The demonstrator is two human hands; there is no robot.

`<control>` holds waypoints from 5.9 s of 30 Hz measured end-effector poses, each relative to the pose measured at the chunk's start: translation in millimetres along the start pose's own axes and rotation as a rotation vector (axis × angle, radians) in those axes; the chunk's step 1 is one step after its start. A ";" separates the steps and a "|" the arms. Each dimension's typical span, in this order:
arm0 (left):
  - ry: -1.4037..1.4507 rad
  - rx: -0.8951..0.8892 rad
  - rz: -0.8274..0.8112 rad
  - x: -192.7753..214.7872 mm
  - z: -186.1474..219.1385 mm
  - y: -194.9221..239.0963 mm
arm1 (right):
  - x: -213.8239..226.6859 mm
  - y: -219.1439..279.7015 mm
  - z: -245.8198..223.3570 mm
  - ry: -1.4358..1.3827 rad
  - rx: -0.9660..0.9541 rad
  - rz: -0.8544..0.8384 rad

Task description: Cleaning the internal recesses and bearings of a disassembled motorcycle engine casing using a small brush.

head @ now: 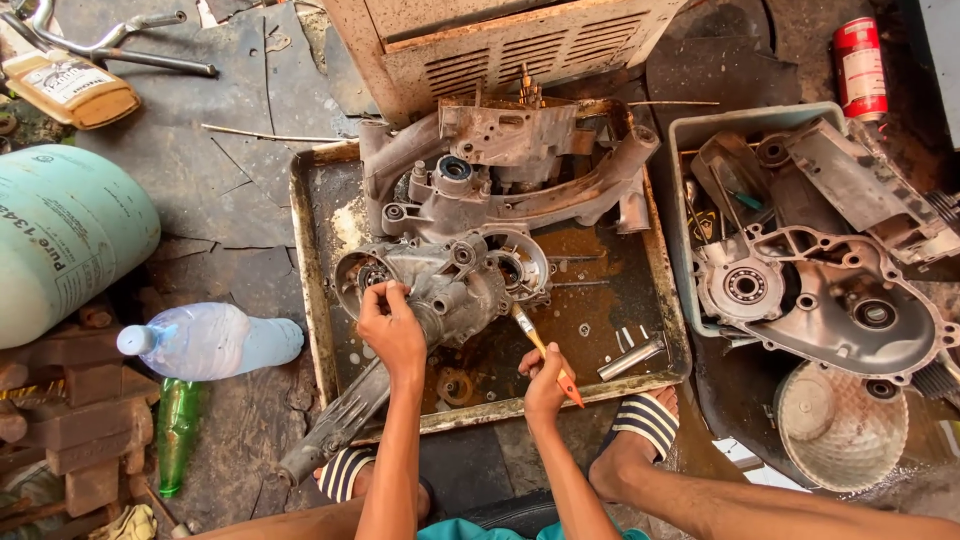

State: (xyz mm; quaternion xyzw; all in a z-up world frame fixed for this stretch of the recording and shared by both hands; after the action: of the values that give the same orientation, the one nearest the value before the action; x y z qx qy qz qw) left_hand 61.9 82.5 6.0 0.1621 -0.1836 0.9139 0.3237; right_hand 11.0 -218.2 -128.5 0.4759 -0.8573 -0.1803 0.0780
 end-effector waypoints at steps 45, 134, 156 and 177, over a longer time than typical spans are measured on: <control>0.056 0.057 -0.034 -2.0 -5.3 2.0 | -53.2 -25.4 -73.3 0.324 0.125 -0.053; -0.048 -0.160 0.156 5.1 -0.7 10.8 | -202.4 5.3 -195.8 0.999 0.786 -0.638; -0.059 -0.118 0.109 -2.4 -8.6 9.0 | -175.6 -24.9 -237.1 0.955 0.923 -0.558; -0.095 -0.090 0.102 -2.4 -13.1 9.6 | -131.9 -43.6 -181.1 0.840 0.974 -0.533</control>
State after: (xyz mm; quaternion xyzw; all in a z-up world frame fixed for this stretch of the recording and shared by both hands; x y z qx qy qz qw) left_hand 55.1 80.0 -8.8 0.1811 -0.2476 0.9113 0.2747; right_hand 171.1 -170.4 26.9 0.6805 -0.5917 0.4112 0.1336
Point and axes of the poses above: each hand's wrist, its own y-axis away from the middle knuckle, its own x-axis out of the back of the hand, z = x × y, the point moved 10 cm from there along -y, towards the middle knuckle, and after that the axes turned 8 degrees about -x, right-handed, at the moved point
